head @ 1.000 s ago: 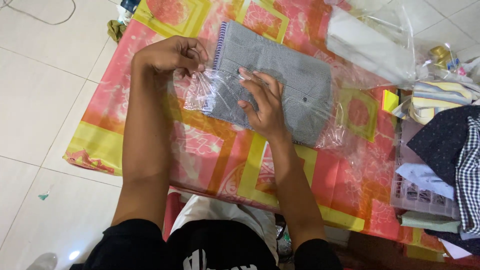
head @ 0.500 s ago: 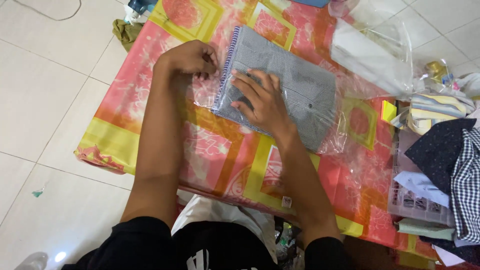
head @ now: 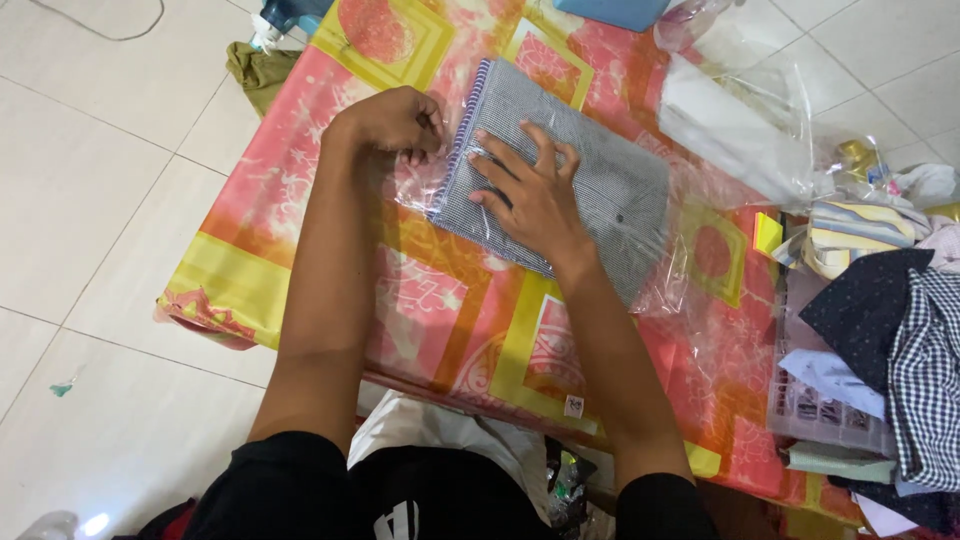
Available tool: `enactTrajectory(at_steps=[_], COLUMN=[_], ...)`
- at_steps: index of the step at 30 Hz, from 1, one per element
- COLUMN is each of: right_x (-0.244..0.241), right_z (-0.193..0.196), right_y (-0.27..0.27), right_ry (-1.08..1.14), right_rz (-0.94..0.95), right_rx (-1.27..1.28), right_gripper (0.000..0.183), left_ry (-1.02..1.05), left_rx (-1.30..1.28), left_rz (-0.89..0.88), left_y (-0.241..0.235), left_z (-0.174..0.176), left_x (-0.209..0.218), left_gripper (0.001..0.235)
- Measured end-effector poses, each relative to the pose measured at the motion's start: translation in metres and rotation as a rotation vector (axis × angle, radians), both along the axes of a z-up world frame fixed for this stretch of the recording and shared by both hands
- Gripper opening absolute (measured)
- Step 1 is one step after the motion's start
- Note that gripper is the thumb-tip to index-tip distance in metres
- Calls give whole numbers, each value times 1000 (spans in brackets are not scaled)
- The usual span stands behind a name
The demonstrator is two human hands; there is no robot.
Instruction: The person places a folded blue and white striped shirt into a clear plastic bag on a table. They then smooth the bag, fold the excess plastic over the shirt, and seal the bag using a handheld heat sealer.
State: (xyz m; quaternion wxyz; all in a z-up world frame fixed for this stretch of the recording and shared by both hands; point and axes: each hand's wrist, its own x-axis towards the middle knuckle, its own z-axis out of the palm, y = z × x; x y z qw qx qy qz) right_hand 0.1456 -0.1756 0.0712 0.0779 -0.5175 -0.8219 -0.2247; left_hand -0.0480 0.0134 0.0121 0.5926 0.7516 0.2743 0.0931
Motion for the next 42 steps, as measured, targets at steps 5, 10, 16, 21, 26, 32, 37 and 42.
enactTrajectory(at_steps=[5, 10, 16, 21, 26, 32, 37, 42], right_x=[-2, -14, 10, 21, -6, 15, 10, 22], right_z=[-2, 20, 6, -4, 19, 4, 13, 20], right_y=[-3, -4, 12, 16, 10, 7, 4, -35], right_ry=[139, 210, 399, 545, 78, 182, 134, 359], right_rz=[-140, -264, -230, -345, -398, -371, -441, -521], right_rx=[-191, -357, -310, -186, -478, -208, -186, -56], right_gripper=[47, 45, 32, 43, 56, 66, 55, 53], left_ry=[3, 35, -51, -50, -106, -84, -61, -65], left_rx=[19, 37, -1, -2, -51, -29, 50, 18], left_rz=[24, 84, 119, 135, 140, 158, 161, 186], left_y=[-1, -11, -8, -7, -1, 1, 1, -7], left_z=[2, 18, 10, 9, -6, -8, -8, 2], left_x=[1, 0, 6, 5, 8, 9, 10, 4], left_gripper=[7, 9, 17, 19, 12, 14, 10, 13])
